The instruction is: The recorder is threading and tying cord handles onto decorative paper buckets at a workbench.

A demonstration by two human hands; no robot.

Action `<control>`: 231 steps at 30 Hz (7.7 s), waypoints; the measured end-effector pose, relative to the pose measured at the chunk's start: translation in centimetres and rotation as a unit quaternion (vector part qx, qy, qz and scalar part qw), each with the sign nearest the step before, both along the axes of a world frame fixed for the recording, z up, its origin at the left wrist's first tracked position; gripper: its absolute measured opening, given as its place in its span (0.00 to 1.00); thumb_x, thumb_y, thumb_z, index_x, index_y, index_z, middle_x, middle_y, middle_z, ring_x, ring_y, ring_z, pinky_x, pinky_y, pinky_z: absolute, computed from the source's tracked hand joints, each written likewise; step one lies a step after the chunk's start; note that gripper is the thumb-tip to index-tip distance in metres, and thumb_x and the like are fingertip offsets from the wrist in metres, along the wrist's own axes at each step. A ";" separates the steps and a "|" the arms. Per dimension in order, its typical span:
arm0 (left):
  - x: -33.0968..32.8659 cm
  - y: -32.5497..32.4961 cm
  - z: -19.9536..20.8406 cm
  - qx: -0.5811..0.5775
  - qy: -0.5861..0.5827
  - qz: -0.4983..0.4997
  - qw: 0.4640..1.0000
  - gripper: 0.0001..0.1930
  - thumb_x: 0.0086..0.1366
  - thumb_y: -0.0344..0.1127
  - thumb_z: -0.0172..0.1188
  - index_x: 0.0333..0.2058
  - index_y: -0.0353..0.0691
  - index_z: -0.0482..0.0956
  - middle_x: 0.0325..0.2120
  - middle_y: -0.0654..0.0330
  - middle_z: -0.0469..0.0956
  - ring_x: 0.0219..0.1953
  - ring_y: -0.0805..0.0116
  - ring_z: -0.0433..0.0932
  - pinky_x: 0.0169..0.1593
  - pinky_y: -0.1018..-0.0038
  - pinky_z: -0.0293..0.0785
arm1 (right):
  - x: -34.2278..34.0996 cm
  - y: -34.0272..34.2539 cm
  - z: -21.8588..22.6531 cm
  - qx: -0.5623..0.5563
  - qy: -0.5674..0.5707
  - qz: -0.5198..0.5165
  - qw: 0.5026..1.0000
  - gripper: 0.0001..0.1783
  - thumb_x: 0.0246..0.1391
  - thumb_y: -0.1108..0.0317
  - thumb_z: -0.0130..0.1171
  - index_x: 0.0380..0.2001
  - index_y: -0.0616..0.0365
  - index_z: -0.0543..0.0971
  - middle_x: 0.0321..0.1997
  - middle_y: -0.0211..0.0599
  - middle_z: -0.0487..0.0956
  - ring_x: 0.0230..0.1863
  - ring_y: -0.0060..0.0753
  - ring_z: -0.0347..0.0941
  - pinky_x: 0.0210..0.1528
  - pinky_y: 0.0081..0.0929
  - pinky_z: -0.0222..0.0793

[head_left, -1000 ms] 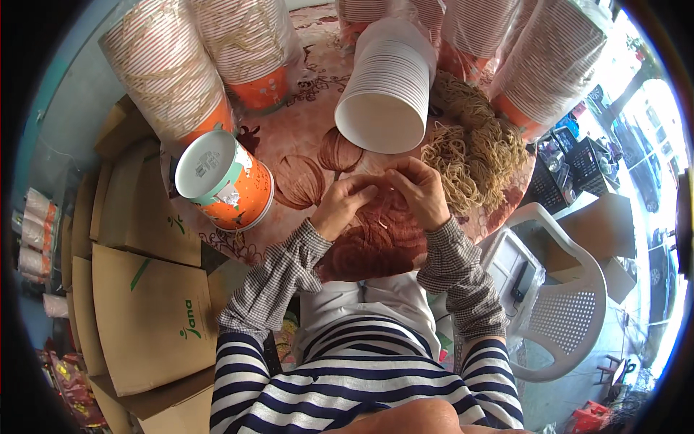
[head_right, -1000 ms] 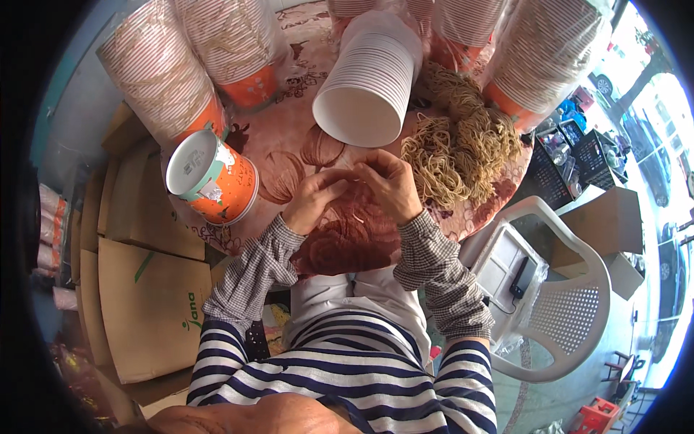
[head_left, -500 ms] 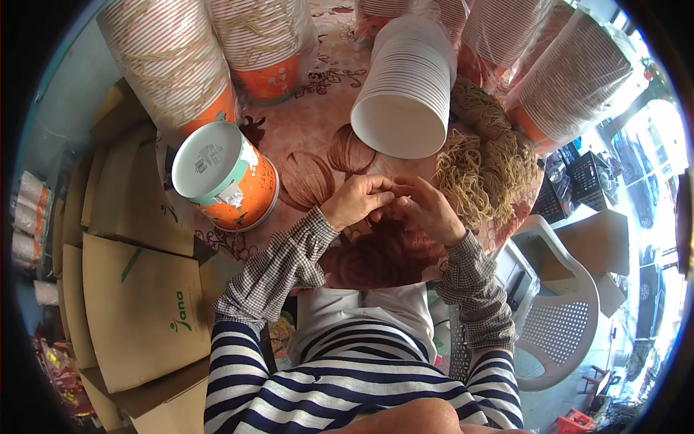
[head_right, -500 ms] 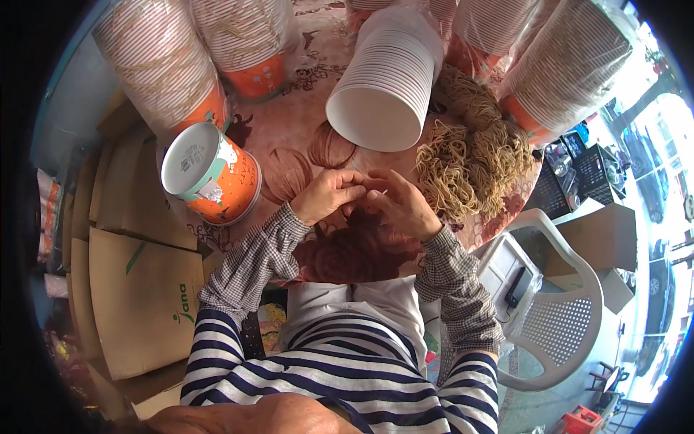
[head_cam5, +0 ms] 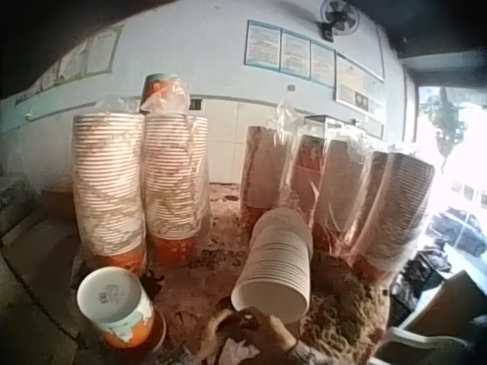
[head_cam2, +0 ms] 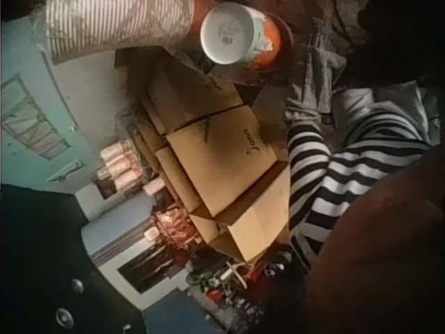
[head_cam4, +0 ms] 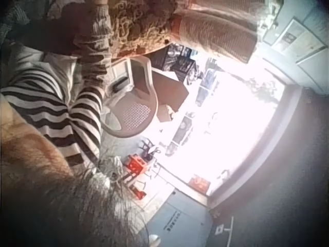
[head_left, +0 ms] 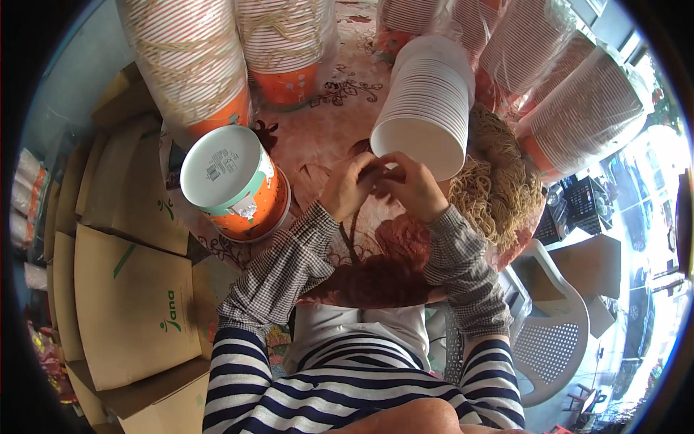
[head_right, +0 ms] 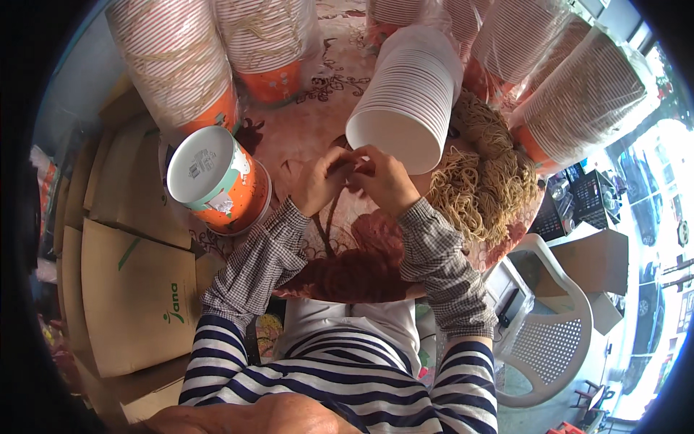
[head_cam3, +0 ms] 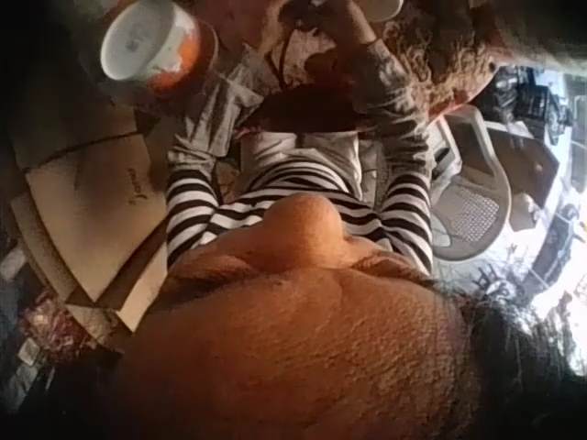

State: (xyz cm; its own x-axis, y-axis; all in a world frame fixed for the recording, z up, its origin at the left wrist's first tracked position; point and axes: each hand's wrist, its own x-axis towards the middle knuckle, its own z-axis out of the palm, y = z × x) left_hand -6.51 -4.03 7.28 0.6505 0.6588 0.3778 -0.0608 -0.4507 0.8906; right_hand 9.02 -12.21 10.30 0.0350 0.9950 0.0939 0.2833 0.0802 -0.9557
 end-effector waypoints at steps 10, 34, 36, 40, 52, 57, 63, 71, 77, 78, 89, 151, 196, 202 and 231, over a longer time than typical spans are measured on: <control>-0.6 1.6 -1.1 -0.245 -0.088 -0.015 0.965 0.12 0.70 0.39 0.55 0.41 0.35 0.78 0.31 0.66 0.78 0.34 0.81 0.74 0.38 0.83 0.71 | 0.0 1.0 -2.7 0.042 0.046 -0.119 0.991 0.08 0.60 0.70 0.58 0.35 0.66 0.78 0.21 0.26 0.75 0.19 0.15 0.67 0.21 0.16 0.63; -1.0 0.1 -0.4 0.051 0.084 0.056 0.994 0.09 0.65 0.33 0.57 0.33 0.31 0.76 0.26 0.52 0.78 0.29 0.58 0.78 0.34 0.69 0.73 | 0.4 0.4 -2.4 -0.063 0.173 0.012 0.983 0.12 0.62 0.68 0.55 0.43 0.66 0.75 0.29 0.33 0.79 0.23 0.18 0.73 0.21 0.17 0.70; -1.0 0.1 -1.1 0.066 0.079 0.078 0.992 0.08 0.65 0.33 0.57 0.33 0.31 0.75 0.26 0.52 0.78 0.29 0.58 0.77 0.35 0.69 0.72 | 0.5 0.3 -2.1 -0.060 0.105 0.007 0.993 0.10 0.59 0.69 0.58 0.39 0.66 0.76 0.28 0.33 0.79 0.24 0.19 0.73 0.23 0.18 0.70; -0.6 0.6 -2.9 0.090 0.017 0.107 0.990 0.06 0.63 0.30 0.59 0.33 0.34 0.75 0.29 0.55 0.77 0.33 0.59 0.77 0.37 0.69 0.72 | 0.6 0.6 -3.4 0.035 0.001 -0.025 0.999 0.10 0.56 0.70 0.61 0.37 0.66 0.77 0.27 0.34 0.79 0.24 0.18 0.73 0.26 0.20 0.71; -0.5 0.6 -2.0 -0.067 0.017 0.065 0.996 0.10 0.62 0.31 0.62 0.41 0.38 0.74 0.33 0.63 0.76 0.34 0.67 0.76 0.39 0.73 0.73 | 1.2 -1.6 0.0 0.215 -0.127 -0.086 0.964 0.05 0.52 0.79 0.57 0.34 0.63 0.78 0.28 0.39 0.79 0.28 0.29 0.76 0.29 0.25 0.72; 1.6 1.9 -1.8 0.014 -0.011 0.171 0.985 0.13 0.63 0.33 0.62 0.44 0.39 0.72 0.38 0.64 0.75 0.35 0.71 0.75 0.38 0.75 0.72 | 5.8 -2.7 -0.1 0.306 0.029 -0.440 0.844 0.03 0.59 0.76 0.55 0.36 0.64 0.75 0.29 0.30 0.76 0.28 0.16 0.71 0.30 0.15 0.69; 4.6 4.1 -1.9 0.053 -0.055 0.221 0.972 0.10 0.62 0.33 0.64 0.40 0.39 0.73 0.37 0.59 0.77 0.32 0.69 0.76 0.37 0.72 0.73 | 8.1 -1.3 -3.4 0.242 0.018 -0.469 0.849 0.07 0.62 0.67 0.56 0.37 0.61 0.75 0.27 0.26 0.74 0.25 0.14 0.67 0.27 0.15 0.66; 6.0 5.6 -1.6 0.085 -0.021 0.281 0.956 0.10 0.58 0.30 0.65 0.34 0.36 0.74 0.27 0.56 0.77 0.30 0.61 0.77 0.35 0.68 0.72 | 6.2 0.0 -2.4 0.251 -0.062 -0.518 0.816 0.06 0.61 0.67 0.55 0.37 0.58 0.75 0.32 0.36 0.76 0.33 0.27 0.72 0.39 0.26 0.70; 7.6 8.5 -2.7 0.068 -0.017 0.288 0.955 0.12 0.57 0.32 0.65 0.37 0.35 0.75 0.29 0.53 0.79 0.31 0.57 0.78 0.36 0.66 0.72 | 6.8 1.0 -2.9 0.241 -0.068 -0.518 0.818 0.07 0.60 0.67 0.56 0.36 0.59 0.76 0.30 0.34 0.77 0.31 0.25 0.72 0.36 0.25 0.70; 7.6 8.5 -2.9 0.070 -0.026 0.301 0.951 0.12 0.57 0.32 0.65 0.37 0.35 0.76 0.28 0.54 0.79 0.31 0.57 0.78 0.36 0.66 0.72 | 6.6 0.9 -2.9 0.232 -0.060 -0.510 0.826 0.07 0.60 0.67 0.56 0.36 0.59 0.76 0.30 0.34 0.77 0.31 0.25 0.72 0.36 0.25 0.70; 6.0 8.3 -3.4 0.026 -0.018 0.276 0.961 0.10 0.57 0.34 0.63 0.33 0.34 0.74 0.26 0.54 0.79 0.29 0.61 0.78 0.34 0.67 0.72 | 6.1 -0.2 -2.2 0.232 0.001 -0.466 0.854 0.07 0.62 0.68 0.53 0.37 0.61 0.73 0.30 0.35 0.78 0.32 0.26 0.75 0.38 0.25 0.71; -1.5 -1.5 -0.9 -0.018 -0.130 0.223 0.966 0.27 0.69 0.45 0.55 0.58 0.33 0.63 0.51 0.48 0.73 0.52 0.62 0.73 0.55 0.67 0.69 | -1.1 -1.0 -2.8 0.213 -0.021 -0.048 0.976 0.04 0.60 0.78 0.51 0.38 0.64 0.71 0.54 0.47 0.76 0.51 0.35 0.75 0.50 0.31 0.73; -2.6 -2.3 0.4 -0.132 -0.268 0.175 0.938 0.14 0.70 0.41 0.56 0.46 0.36 0.74 0.37 0.68 0.75 0.37 0.80 0.71 0.38 0.84 0.66 | -0.2 -0.3 -4.1 0.175 0.089 -0.097 0.976 0.06 0.59 0.75 0.55 0.38 0.65 0.73 0.49 0.39 0.79 0.38 0.21 0.75 0.39 0.23 0.74; -3.0 -1.4 -1.8 0.063 0.061 0.186 0.979 0.12 0.57 0.26 0.62 0.41 0.33 0.77 0.35 0.53 0.80 0.37 0.61 0.80 0.41 0.69 0.75 | -0.2 -0.7 -2.5 0.204 0.087 -0.141 0.965 0.05 0.62 0.78 0.51 0.40 0.66 0.72 0.62 0.45 0.68 0.55 0.29 0.71 0.53 0.26 0.71; -2.5 -2.5 0.1 -0.020 -0.126 0.171 0.977 0.15 0.70 0.35 0.54 0.48 0.29 0.75 0.42 0.56 0.79 0.43 0.71 0.77 0.48 0.75 0.73 | -1.8 -1.2 -2.4 0.289 -0.089 -0.075 0.950 0.05 0.52 0.79 0.59 0.33 0.64 0.74 0.54 0.49 0.76 0.49 0.43 0.76 0.48 0.32 0.75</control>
